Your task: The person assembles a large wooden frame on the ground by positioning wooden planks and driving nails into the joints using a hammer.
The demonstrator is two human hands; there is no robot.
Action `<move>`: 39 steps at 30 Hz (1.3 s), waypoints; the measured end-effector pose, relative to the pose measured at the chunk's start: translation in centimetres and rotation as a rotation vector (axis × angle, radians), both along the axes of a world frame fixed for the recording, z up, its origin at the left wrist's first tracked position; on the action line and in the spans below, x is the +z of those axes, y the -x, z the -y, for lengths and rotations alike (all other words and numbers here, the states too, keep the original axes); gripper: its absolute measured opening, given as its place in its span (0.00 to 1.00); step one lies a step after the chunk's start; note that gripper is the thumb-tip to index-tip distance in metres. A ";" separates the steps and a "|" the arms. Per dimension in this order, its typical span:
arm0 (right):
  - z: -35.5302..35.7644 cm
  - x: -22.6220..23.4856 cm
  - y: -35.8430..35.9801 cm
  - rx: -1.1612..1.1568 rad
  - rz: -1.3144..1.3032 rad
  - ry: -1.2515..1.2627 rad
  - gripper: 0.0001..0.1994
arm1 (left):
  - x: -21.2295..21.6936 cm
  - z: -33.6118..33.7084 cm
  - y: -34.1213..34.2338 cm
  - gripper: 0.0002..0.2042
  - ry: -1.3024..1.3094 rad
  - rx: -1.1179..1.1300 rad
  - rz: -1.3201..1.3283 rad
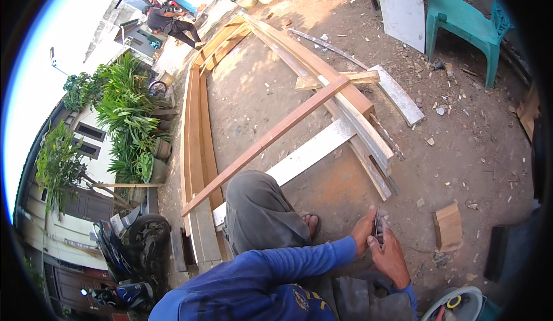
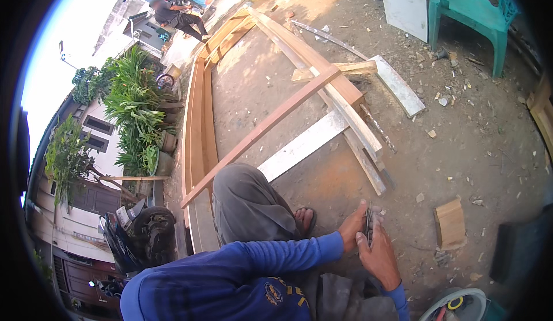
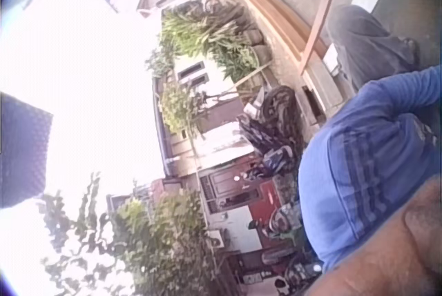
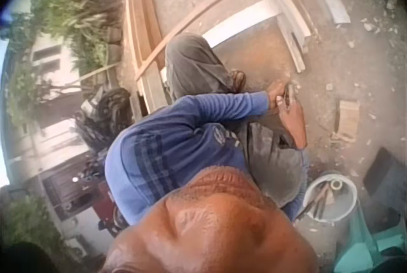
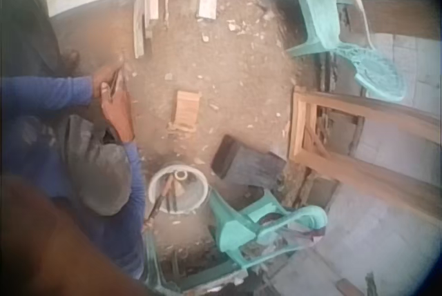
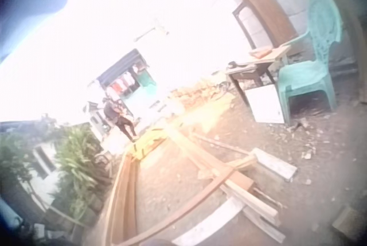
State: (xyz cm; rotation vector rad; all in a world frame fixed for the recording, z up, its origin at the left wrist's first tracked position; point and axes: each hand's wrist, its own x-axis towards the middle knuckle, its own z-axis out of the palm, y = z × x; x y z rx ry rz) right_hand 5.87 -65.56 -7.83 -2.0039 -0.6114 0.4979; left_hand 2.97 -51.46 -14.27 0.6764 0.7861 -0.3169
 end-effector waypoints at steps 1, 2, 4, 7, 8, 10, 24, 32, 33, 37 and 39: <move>0.3 0.3 -0.2 0.030 -0.037 -0.007 0.27 | -0.8 0.1 -0.1 0.31 -0.020 -0.017 -0.025; 0.6 0.6 -0.4 0.053 -0.076 -0.012 0.29 | -1.6 0.1 -0.3 0.31 -0.009 -0.033 -0.022; 3.0 4.1 -2.2 0.103 -0.342 -0.019 0.27 | -2.8 2.2 -0.9 0.28 0.120 -0.047 -0.141; 3.0 6.2 -3.8 0.149 -0.445 -0.101 0.21 | -2.8 -2.1 0.8 0.26 0.197 -0.129 -0.231; 2.7 6.9 -5.4 0.191 -0.455 -0.099 0.20 | -1.7 -4.7 1.1 0.25 0.195 -0.156 -0.229; 5.2 4.1 -8.9 -0.022 -0.465 -0.147 0.20 | -0.8 -5.6 0.5 0.24 0.279 -0.215 -0.207; 25.4 -15.0 -33.7 -1.145 0.107 0.614 0.18 | 1.8 -2.5 0.1 0.26 0.186 -0.354 -0.613; 24.8 -11.9 -30.0 -0.995 0.035 0.410 0.13 | -0.7 -1.2 -1.7 0.23 0.068 -0.398 -0.524; 23.1 -8.8 -28.1 -0.906 -0.026 0.322 0.12 | -1.0 -1.5 -1.9 0.23 0.017 -0.414 -0.481; 16.1 -1.6 -18.0 -0.425 -0.225 0.320 0.09 | 2.2 0.9 -5.7 0.23 -0.268 -0.363 -0.342; 12.8 -3.0 -13.7 -0.130 -0.223 0.256 0.07 | 3.0 0.4 -6.8 0.25 -0.630 -0.606 -0.171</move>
